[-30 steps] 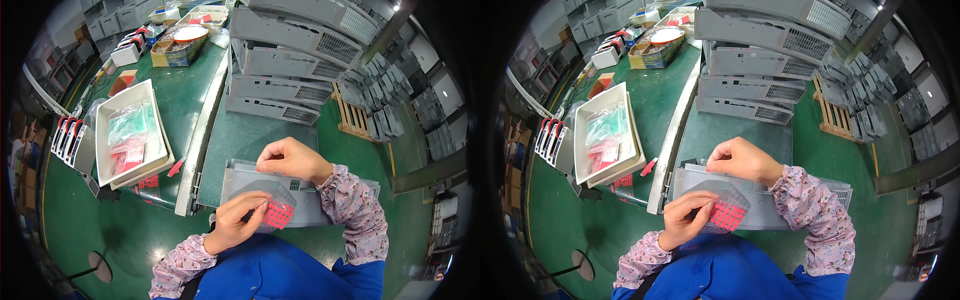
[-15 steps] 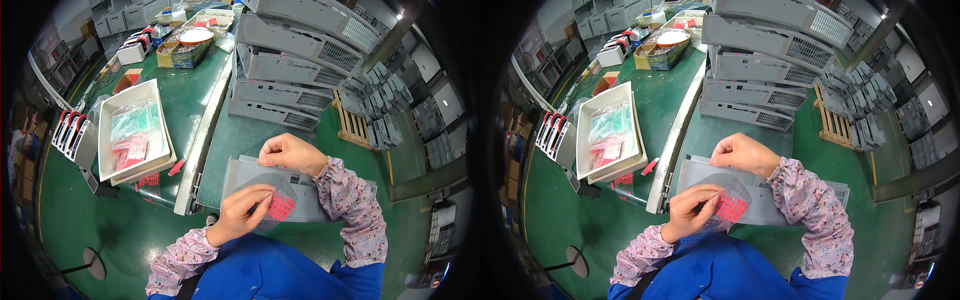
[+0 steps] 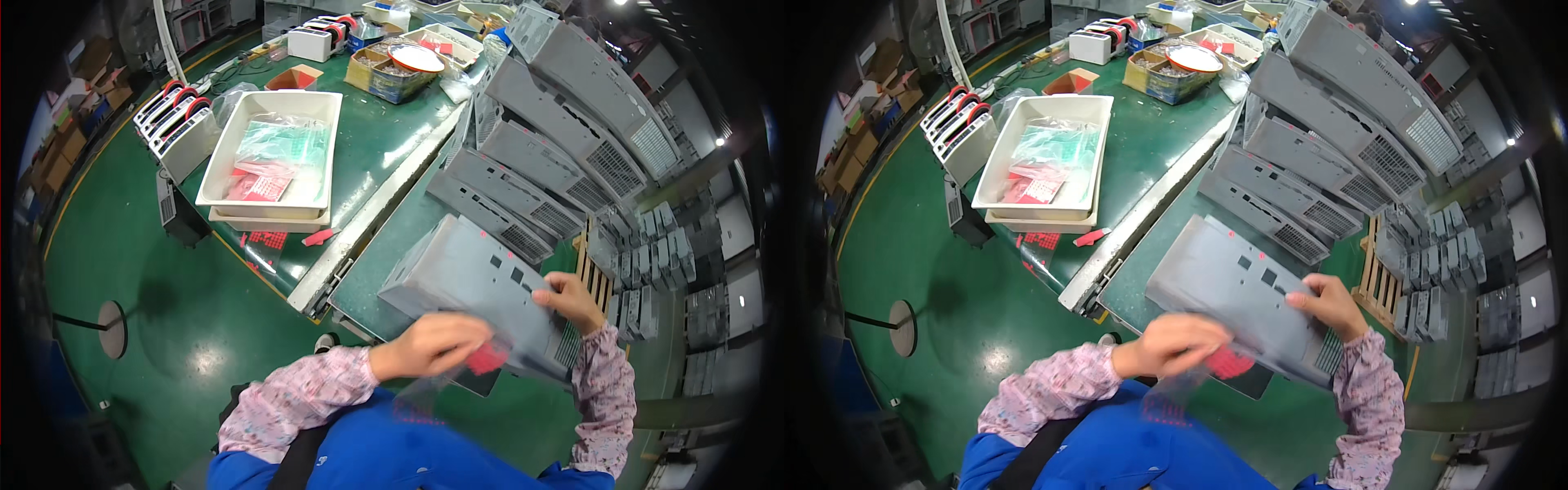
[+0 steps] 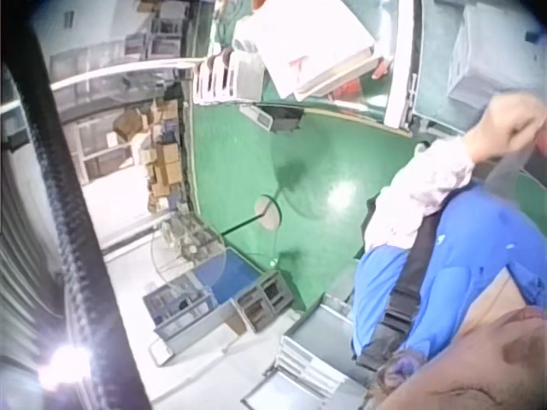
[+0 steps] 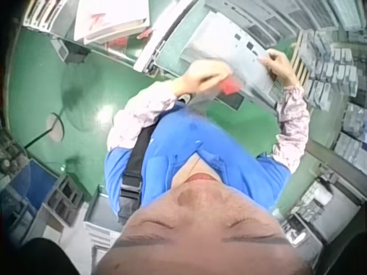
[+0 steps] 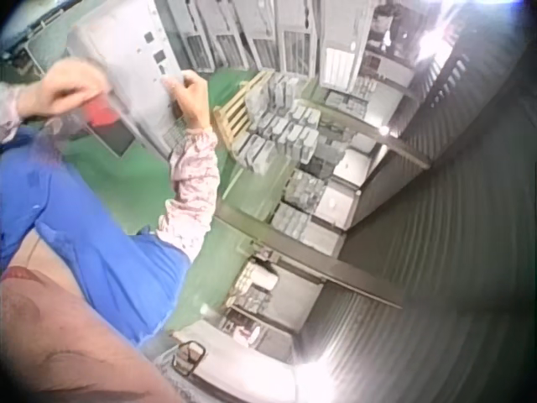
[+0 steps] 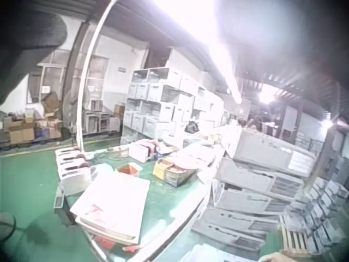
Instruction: The person applies stickers onto metal computer cases by hand, sticking dots from a sheet onto designated areas on each case before stacking the finished case onto a pallet.
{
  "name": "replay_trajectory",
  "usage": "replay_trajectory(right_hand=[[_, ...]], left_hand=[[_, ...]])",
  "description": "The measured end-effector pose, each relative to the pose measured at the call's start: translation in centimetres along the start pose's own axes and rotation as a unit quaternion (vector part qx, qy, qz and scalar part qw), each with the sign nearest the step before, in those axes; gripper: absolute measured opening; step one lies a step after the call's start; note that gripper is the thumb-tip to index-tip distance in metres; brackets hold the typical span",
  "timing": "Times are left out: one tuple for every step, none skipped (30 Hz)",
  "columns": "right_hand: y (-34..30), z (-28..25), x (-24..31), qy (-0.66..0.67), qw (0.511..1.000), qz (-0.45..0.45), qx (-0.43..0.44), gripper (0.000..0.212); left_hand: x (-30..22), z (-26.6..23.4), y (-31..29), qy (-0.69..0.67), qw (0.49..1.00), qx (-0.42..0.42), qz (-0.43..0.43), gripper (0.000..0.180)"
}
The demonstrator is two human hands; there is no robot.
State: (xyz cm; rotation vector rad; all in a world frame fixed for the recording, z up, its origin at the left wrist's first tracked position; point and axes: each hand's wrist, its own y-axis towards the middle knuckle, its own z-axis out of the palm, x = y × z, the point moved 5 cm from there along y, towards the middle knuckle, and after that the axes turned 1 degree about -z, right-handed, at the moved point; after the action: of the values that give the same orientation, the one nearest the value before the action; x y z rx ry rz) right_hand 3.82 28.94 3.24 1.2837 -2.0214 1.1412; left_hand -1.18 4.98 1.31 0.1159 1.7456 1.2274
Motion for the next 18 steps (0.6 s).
replay_trajectory(right_hand=[[-0.6,0.0,-0.1,0.006,0.999,0.019,-0.035,0.028],[-1.7,0.6,0.1,0.006,0.999,0.004,-0.050,0.024],[-3.2,1.5,-0.1,0.025,0.998,0.013,-0.049,0.024],[-4.9,1.6,-0.1,0.026,0.996,0.024,-0.087,0.023],[-6.4,1.9,-0.2,0.025,0.992,0.023,-0.125,0.022],[-8.0,1.8,-0.5,0.049,0.983,0.034,-0.175,0.021],[-9.4,1.4,-0.2,0.031,0.974,0.008,-0.225,0.021],[-10.7,1.3,-0.3,0.065,0.963,0.016,-0.261,0.021],[-11.9,1.2,-0.5,0.091,0.945,0.036,-0.313,0.022],[-12.5,1.0,-0.3,0.111,0.940,0.043,-0.319,0.022],[-13.1,1.0,-0.3,0.130,0.925,0.072,-0.349,0.023],[-13.6,0.9,-0.1,0.128,0.915,0.109,-0.366,0.023],[-13.6,1.1,0.4,0.134,0.914,0.086,-0.374,0.024],[-13.5,1.4,0.5,0.155,0.911,0.104,-0.368,0.023],[-13.3,1.9,0.5,0.173,0.906,0.115,-0.370,0.022],[-13.0,2.4,0.3,0.176,0.903,0.139,-0.368,0.020],[-12.8,2.7,0.0,0.165,0.893,0.170,-0.382,0.018],[-12.4,3.3,-0.4,0.198,0.887,0.177,-0.378,0.015]], left_hand=[[-0.9,-0.1,-1.4,-0.015,1.000,0.002,0.012,0.016],[-1.3,-0.7,-2.7,-0.008,1.000,0.004,-0.008,0.014],[-1.6,-1.3,-4.1,-0.016,0.999,0.019,-0.046,0.013],[-1.9,-2.3,-5.4,-0.010,0.998,0.014,-0.065,0.011],[-1.7,-3.5,-6.5,-0.010,0.995,0.020,-0.100,0.010],[-1.6,-4.9,-7.4,0.003,0.992,0.017,-0.125,0.009],[-1.4,-6.3,-8.1,-0.003,0.990,-0.001,-0.144,0.009],[-1.2,-7.9,-8.7,-0.002,0.987,-0.025,-0.157,0.008],[-0.9,-9.4,-9.2,0.007,0.981,-0.034,-0.189,0.008],[-1.0,-10.7,-9.6,-0.001,0.983,-0.033,-0.180,0.008],[-0.9,-12.1,-10.3,-0.004,0.978,-0.044,-0.204,0.007],[-0.7,-13.5,-11.0,-0.001,0.970,-0.045,-0.239,0.007],[-1.0,-14.7,-11.6,-0.016,0.972,-0.040,-0.231,0.007],[-1.1,-15.9,-12.2,-0.011,0.970,-0.047,-0.238,0.007],[-1.1,-17.1,-13.0,0.000,0.965,-0.049,-0.257,0.008],[-1.2,-18.3,-13.6,-0.001,0.964,-0.049,-0.261,0.007],[-1.2,-19.4,-14.0,-0.001,0.961,-0.063,-0.268,0.007],[-1.2,-20.4,-14.5,0.005,0.957,-0.079,-0.278,0.007]])
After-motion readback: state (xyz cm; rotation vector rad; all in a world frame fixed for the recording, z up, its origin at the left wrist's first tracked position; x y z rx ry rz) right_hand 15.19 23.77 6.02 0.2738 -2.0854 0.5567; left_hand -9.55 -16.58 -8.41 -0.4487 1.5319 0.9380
